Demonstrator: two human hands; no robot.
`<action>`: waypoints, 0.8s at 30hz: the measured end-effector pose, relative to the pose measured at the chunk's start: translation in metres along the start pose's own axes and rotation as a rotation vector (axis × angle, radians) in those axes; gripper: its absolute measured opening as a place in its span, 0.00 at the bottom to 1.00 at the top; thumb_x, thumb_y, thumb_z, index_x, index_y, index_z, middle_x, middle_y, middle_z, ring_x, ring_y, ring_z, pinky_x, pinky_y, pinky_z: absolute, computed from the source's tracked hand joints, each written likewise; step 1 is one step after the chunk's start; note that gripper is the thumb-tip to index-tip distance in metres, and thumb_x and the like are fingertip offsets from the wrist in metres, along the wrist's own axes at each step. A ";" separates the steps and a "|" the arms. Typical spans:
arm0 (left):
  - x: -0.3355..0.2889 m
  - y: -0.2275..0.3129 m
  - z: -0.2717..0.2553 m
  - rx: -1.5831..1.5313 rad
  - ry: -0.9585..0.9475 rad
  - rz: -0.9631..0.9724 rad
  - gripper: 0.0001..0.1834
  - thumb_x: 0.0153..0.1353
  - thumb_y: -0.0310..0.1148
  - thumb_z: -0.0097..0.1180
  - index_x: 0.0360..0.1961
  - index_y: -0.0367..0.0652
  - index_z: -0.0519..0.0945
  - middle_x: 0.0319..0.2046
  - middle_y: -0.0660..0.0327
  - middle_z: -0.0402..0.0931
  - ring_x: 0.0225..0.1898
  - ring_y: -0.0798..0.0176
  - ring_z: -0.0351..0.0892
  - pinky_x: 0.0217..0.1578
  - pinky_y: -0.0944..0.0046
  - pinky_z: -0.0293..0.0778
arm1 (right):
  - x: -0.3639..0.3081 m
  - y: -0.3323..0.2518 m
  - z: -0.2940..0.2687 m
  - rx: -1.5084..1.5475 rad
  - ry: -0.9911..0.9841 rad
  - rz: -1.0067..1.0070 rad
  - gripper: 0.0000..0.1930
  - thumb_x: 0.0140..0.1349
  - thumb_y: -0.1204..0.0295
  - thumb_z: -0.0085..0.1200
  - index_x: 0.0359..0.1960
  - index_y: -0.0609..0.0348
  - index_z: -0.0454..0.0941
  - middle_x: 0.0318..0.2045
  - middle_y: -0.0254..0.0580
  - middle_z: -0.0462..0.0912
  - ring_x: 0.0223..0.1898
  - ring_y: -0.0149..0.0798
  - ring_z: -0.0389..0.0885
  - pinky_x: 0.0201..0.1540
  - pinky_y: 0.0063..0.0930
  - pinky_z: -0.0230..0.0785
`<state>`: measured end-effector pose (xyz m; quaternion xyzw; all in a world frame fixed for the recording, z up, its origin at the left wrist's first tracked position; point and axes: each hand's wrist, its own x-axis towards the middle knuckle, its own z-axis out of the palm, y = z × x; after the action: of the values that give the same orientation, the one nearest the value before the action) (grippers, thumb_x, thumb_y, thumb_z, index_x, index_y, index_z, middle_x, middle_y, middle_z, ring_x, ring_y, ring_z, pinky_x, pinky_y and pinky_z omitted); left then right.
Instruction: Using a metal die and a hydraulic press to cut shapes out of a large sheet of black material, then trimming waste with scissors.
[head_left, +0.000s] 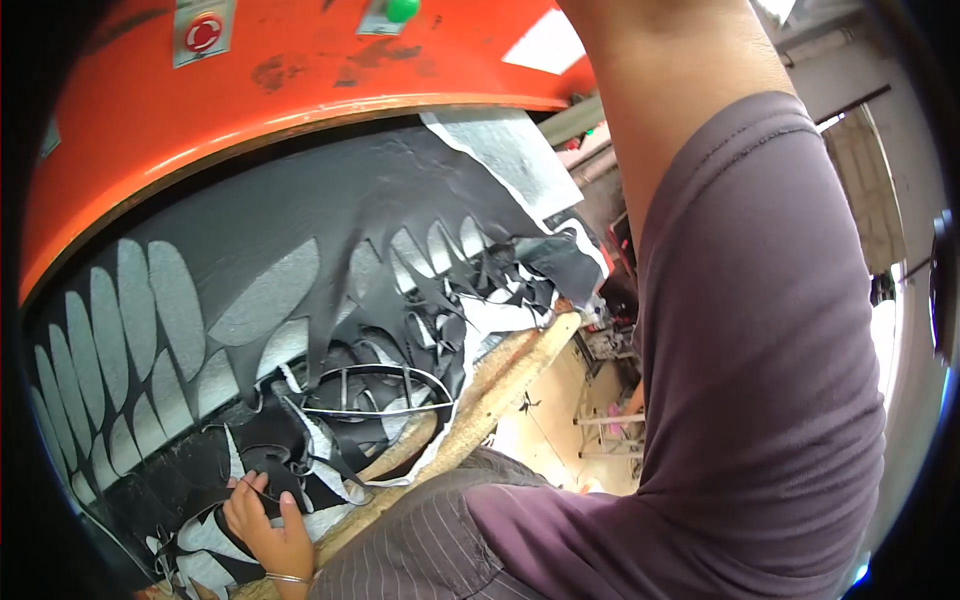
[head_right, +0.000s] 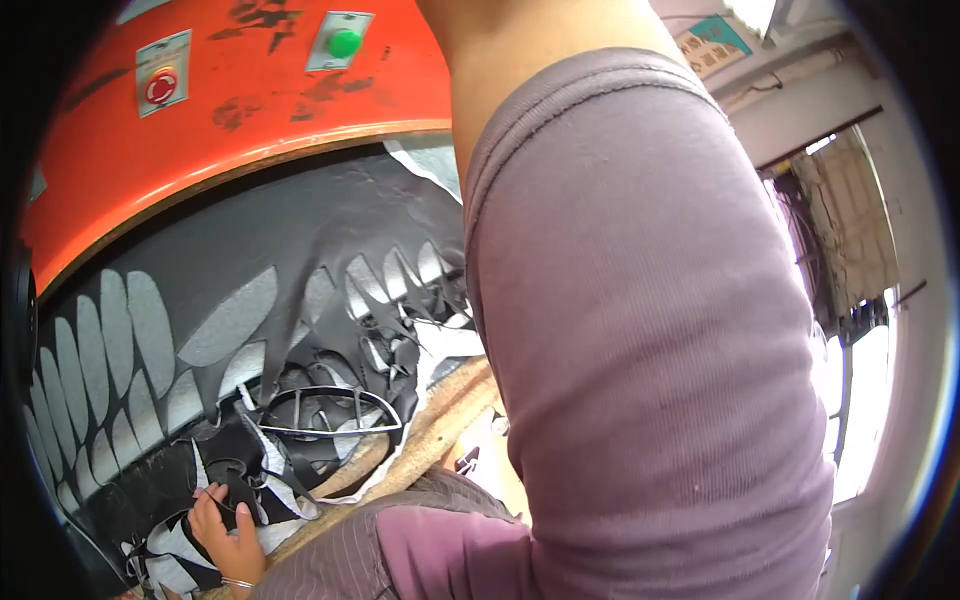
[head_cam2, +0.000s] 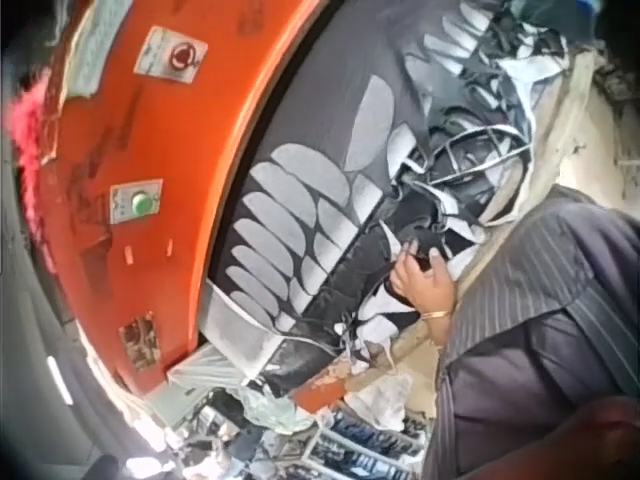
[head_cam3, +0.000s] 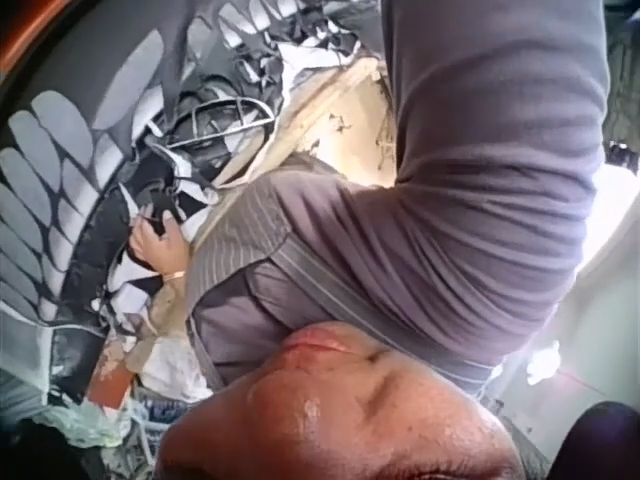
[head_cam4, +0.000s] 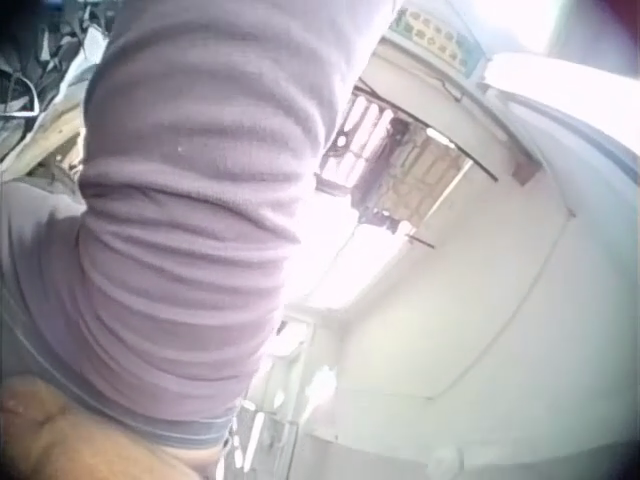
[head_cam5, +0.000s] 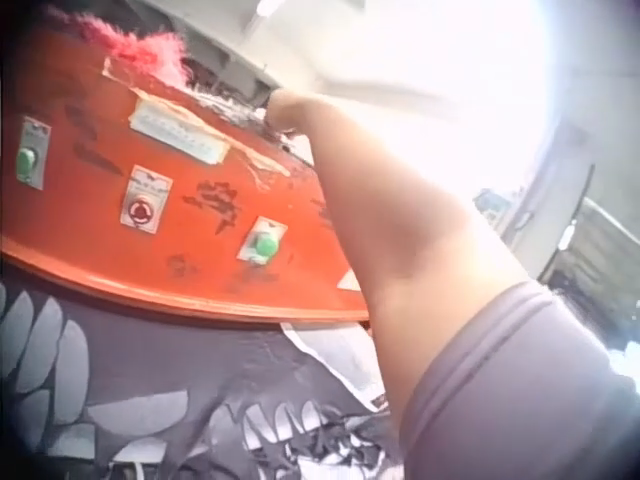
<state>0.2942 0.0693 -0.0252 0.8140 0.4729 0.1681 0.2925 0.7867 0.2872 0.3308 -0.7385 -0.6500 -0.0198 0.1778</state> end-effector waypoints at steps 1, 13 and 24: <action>0.001 0.001 0.000 -0.004 -0.004 0.021 0.19 0.55 0.34 0.55 0.46 0.34 0.75 0.50 0.48 0.73 0.57 0.42 0.65 0.60 0.46 0.53 | -0.009 0.007 -0.011 0.010 0.005 0.016 0.24 0.68 0.52 0.41 0.33 0.61 0.81 0.28 0.44 0.80 0.29 0.37 0.74 0.32 0.36 0.67; 0.026 0.034 -0.046 0.037 0.051 0.115 0.21 0.62 0.36 0.55 0.51 0.31 0.75 0.51 0.44 0.73 0.53 0.43 0.71 0.55 0.52 0.66 | -0.149 0.090 -0.088 0.260 0.105 0.127 0.19 0.67 0.56 0.46 0.34 0.59 0.81 0.30 0.44 0.81 0.29 0.37 0.75 0.32 0.35 0.68; 0.060 0.233 -0.026 0.708 -0.120 -0.144 0.28 0.63 0.54 0.48 0.55 0.46 0.75 0.45 0.44 0.78 0.45 0.40 0.78 0.44 0.48 0.73 | -0.487 0.185 -0.033 -0.253 0.484 0.123 0.05 0.52 0.76 0.56 0.32 0.58 0.77 0.42 0.44 0.75 0.48 0.46 0.72 0.53 0.39 0.62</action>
<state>0.4661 0.0413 0.1426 0.8377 0.5400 -0.0752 0.0309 0.8976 -0.2034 0.1905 -0.7669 -0.5349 -0.2655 0.2352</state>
